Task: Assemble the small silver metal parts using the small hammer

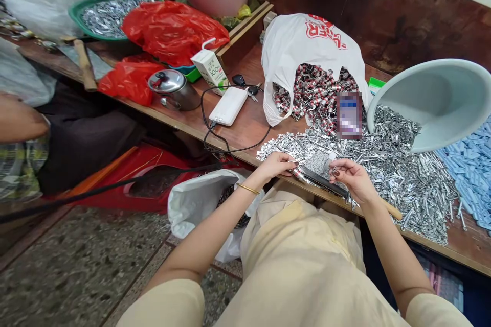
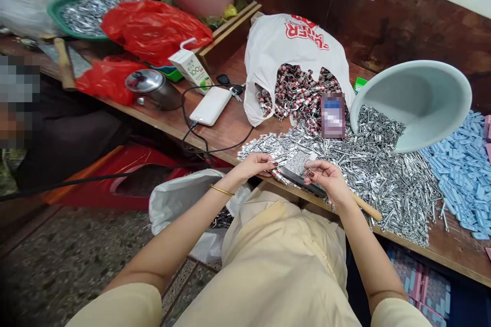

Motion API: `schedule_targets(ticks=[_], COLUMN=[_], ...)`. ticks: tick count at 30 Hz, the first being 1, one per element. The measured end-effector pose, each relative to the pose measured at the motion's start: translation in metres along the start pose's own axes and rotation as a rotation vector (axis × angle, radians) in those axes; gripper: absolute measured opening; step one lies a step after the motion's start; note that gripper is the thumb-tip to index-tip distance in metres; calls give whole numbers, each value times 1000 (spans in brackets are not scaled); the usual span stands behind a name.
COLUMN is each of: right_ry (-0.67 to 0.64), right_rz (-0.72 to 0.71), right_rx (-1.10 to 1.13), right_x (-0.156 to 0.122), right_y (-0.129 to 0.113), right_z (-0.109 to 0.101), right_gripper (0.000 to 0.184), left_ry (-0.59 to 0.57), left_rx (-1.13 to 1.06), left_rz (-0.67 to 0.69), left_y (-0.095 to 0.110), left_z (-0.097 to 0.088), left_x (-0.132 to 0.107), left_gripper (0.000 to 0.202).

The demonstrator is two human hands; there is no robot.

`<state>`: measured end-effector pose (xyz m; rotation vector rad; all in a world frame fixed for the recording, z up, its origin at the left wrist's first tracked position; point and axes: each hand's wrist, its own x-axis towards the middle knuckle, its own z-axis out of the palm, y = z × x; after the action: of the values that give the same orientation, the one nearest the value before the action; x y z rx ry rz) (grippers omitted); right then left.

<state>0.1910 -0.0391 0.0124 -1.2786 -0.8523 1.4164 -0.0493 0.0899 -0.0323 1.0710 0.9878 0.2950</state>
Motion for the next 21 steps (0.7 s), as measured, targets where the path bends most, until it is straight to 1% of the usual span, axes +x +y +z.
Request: schedule_targets(ticks=[4, 7, 9, 12, 14, 17, 19, 21], right_ry=[-50, -110, -165, -267, -314, -302, -260, -218], right_rz=[-14, -38, -54, -149, -248, -346, -359, -346], right_rx=[-126, -280, -405, -666, -845, -1063, -1161, -1201], right_x=[16, 38, 51, 64, 66, 65, 64, 63], right_y=[-3, -3, -2, 0, 2, 6, 10, 12], right_z=[2, 13, 24, 40, 47, 51, 52, 51], right_gripper=[31, 28, 22, 7, 9, 12, 13, 15], left_ry=[-7, -15, -5, -2, -7, -10, -16, -20], left_rx=[26, 48, 40, 14, 0, -10, -13, -17], left_rz=[11, 12, -1, -11, -5, 4, 12, 18], left_y=[0, -1, 0, 1, 2, 2, 1, 1], left_z=[-1, -1, 0, 1, 2, 2, 1, 1], left_x=[2, 5, 6, 6, 5, 3, 3, 3], left_gripper=[24, 21, 18, 15, 16, 18, 19, 20])
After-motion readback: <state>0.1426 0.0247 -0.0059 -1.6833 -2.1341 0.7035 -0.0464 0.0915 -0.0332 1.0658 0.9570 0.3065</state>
